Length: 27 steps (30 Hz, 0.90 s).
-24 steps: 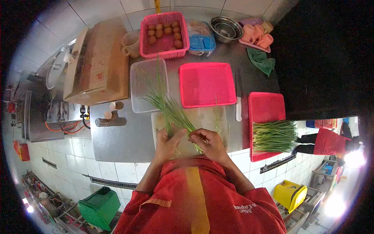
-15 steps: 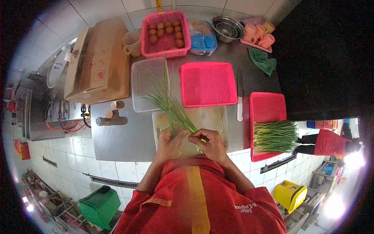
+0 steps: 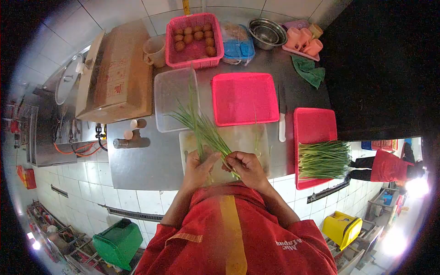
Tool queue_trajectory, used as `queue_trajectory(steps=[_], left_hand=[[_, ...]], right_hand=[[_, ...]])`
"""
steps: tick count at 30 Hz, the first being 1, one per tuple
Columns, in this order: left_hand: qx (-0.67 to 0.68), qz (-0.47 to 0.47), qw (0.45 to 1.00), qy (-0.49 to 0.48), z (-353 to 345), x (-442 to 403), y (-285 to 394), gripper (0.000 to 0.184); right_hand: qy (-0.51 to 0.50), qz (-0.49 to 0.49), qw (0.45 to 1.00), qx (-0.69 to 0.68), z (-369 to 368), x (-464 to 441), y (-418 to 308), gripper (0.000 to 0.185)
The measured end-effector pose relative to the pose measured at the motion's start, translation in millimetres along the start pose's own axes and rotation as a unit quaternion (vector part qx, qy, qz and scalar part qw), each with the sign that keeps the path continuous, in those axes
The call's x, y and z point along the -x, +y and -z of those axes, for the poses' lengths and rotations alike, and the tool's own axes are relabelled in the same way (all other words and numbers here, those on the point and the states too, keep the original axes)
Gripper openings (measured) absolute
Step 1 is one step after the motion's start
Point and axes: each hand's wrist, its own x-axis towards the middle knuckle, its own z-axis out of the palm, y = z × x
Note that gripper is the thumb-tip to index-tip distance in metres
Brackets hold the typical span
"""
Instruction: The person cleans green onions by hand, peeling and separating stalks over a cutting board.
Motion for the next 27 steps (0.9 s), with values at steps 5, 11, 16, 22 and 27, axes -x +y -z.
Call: queue_trajectory(steps=[5,11,16,22,27], left_hand=[[-0.017,-0.030,0.999,0.029,2.9,-1.1,8.6,0.015],[0.010,-0.020,1.000,-0.019,5.1,-1.8,4.9,0.015],[0.008,-0.021,0.999,-0.028,7.8,-1.3,4.1,0.012],[0.081,-0.029,0.996,-0.015,11.5,-4.3,2.1,0.011],[0.114,-0.048,0.991,0.053,14.5,-7.6,9.9,0.015]], right_hand=[[-0.008,-0.035,0.999,-0.029,-0.8,3.3,-6.1,0.017],[-0.019,-0.042,0.997,-0.056,-0.6,3.5,-11.6,0.017],[-0.029,-0.046,0.997,-0.057,3.4,2.4,-9.1,0.014],[-0.003,-0.021,0.999,-0.036,5.2,2.6,7.8,0.014],[0.014,-0.022,0.999,-0.019,10.4,9.5,10.8,0.015]])
